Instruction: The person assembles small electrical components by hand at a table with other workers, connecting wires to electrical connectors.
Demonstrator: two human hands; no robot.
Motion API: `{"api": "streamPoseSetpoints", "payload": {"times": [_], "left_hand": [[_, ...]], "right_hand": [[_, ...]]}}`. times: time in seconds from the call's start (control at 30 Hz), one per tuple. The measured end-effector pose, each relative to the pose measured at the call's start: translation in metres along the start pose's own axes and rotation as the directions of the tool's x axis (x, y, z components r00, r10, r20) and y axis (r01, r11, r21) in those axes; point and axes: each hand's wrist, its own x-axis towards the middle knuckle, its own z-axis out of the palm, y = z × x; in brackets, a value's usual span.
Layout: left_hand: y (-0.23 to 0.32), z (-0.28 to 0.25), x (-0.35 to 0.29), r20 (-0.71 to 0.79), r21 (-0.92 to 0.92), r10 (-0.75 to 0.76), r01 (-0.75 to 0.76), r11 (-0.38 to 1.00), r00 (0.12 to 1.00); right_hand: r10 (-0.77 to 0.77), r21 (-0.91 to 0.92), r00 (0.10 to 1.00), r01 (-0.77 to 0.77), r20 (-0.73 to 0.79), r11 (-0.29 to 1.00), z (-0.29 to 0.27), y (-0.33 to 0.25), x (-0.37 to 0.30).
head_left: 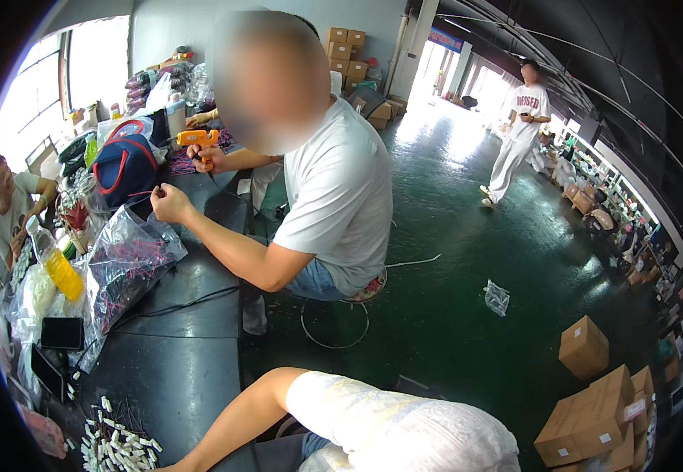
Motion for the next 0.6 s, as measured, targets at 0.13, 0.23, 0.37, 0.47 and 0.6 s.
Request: {"api": "streamPoseSetpoints", "payload": {"times": [0.13,0.23,0.37,0.47,0.6], "left_hand": [[0.011,0.0,0.003,0.032,-0.036,-0.096,0.097,0.995,0.995],[0.022,-0.001,0.002,0.028,-0.045,-0.152,0.153,0.987,0.988],[0.03,0.001,0.004,0.096,-0.124,-0.141,0.152,0.981,0.985],[0.024,0.005,-0.004,0.095,-0.122,-0.141,0.152,0.981,0.985],[0.026,0.005,-0.003,0.101,-0.12,-0.143,0.155,0.981,0.984]], "right_hand": [[-0.239,-0.241,0.969,0.218,-0.062,0.946,0.002,0.006,0.002],[-0.203,-0.354,0.979,0.189,-0.002,0.916,0.009,0.001,0.001],[-0.21,-0.44,0.978,0.181,-0.018,0.88,0.007,-0.01,-0.005],[-0.096,-0.353,0.995,0.08,-0.028,0.932,0.006,-0.011,-0.004],[-0.086,-0.313,0.996,0.088,0.018,0.946,0.003,-0.018,-0.005]]}}
